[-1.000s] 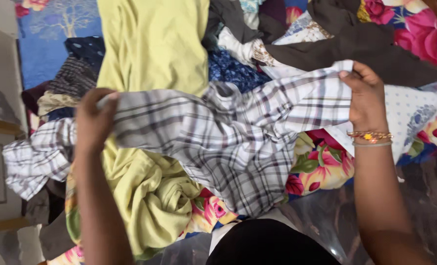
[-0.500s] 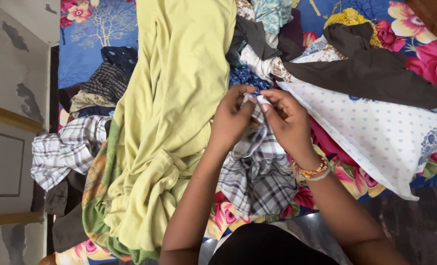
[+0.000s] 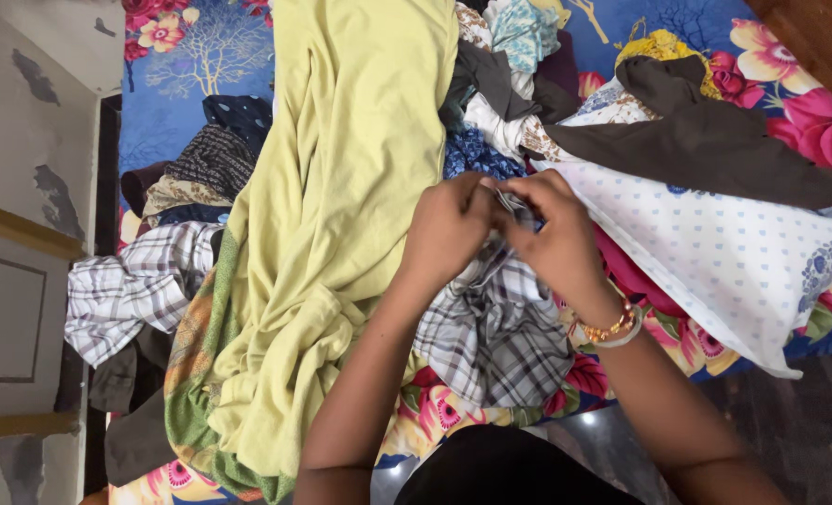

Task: The person sorts through a pile of clothes on a bed and handles a plaid shirt, turning it over and checking the collar area.

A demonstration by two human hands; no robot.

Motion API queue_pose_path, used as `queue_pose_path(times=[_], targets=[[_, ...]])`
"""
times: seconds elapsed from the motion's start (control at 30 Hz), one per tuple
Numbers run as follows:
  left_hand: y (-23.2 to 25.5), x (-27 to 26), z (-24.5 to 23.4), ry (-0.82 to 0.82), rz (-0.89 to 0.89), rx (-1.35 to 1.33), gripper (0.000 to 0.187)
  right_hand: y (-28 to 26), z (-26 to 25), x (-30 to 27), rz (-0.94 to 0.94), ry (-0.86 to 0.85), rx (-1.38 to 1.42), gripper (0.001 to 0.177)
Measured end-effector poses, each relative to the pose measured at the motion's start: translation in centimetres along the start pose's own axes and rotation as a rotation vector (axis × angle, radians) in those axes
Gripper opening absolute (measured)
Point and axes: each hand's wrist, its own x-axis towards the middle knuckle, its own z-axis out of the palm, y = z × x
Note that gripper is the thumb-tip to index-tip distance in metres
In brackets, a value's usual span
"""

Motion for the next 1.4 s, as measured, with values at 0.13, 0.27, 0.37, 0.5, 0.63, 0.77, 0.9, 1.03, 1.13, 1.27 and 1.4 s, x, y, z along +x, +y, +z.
queue_pose_path(times=[0.13,0.27,0.37,0.5,0.63,0.77,0.9,1.03,1.13,1.27,1.4], targets=[[-1.2,-0.1,-0.2,-0.008,0.071,0.205,0.030,2.3,1.6,-0.6,0.301,-0.035,0.319,0.026],[-2.5,-0.4,-1.0,-0.132,0.136,0.179,0.026,2.7,2.5,-1.6,0.460,-0.046,0.660,0.047],[-3.4,-0.6,-1.8,-0.274,0.177,0.042,0.028,2.4,1.9,-2.4,0.412,-0.040,0.605,0.046],[-4.2,-1.2,-1.9,-0.225,0.285,0.137,0.024,1.2,2.0,-3.2,0.352,-0.031,0.563,0.048],[-4.1,-2.0,-1.7,-0.223,0.279,0.189,0.017,-0.5,1.7,-3.6,0.374,-0.019,0.339,0.035],[-2.9,-2.9,-2.3,-0.188,0.147,0.272,0.046,-1.5,1.0,-3.5,0.343,0.029,0.379,0.023],[-4.1,-2.2,-3.4,-0.158,0.447,0.311,0.039,-1.6,-0.2,-3.4,0.323,-0.025,0.297,0.020],[-6.2,-1.0,-2.6,-0.184,0.560,-0.012,0.018,-2.0,-1.6,-1.5,0.328,-0.088,0.432,0.024],[-6.5,-0.7,-2.0,-0.264,0.327,0.028,0.018,-2.5,-2.2,0.1,0.394,-0.214,0.195,0.027],[-9.2,-0.3,-2.1,-0.310,0.349,-0.137,0.023,-3.6,-4.0,0.7,0.258,-0.235,-0.032,0.017],[-18.5,3.4,-4.9,-0.110,0.119,0.345,0.064,-4.2,-7.7,0.5,0.055,-0.215,0.061,0.018]])
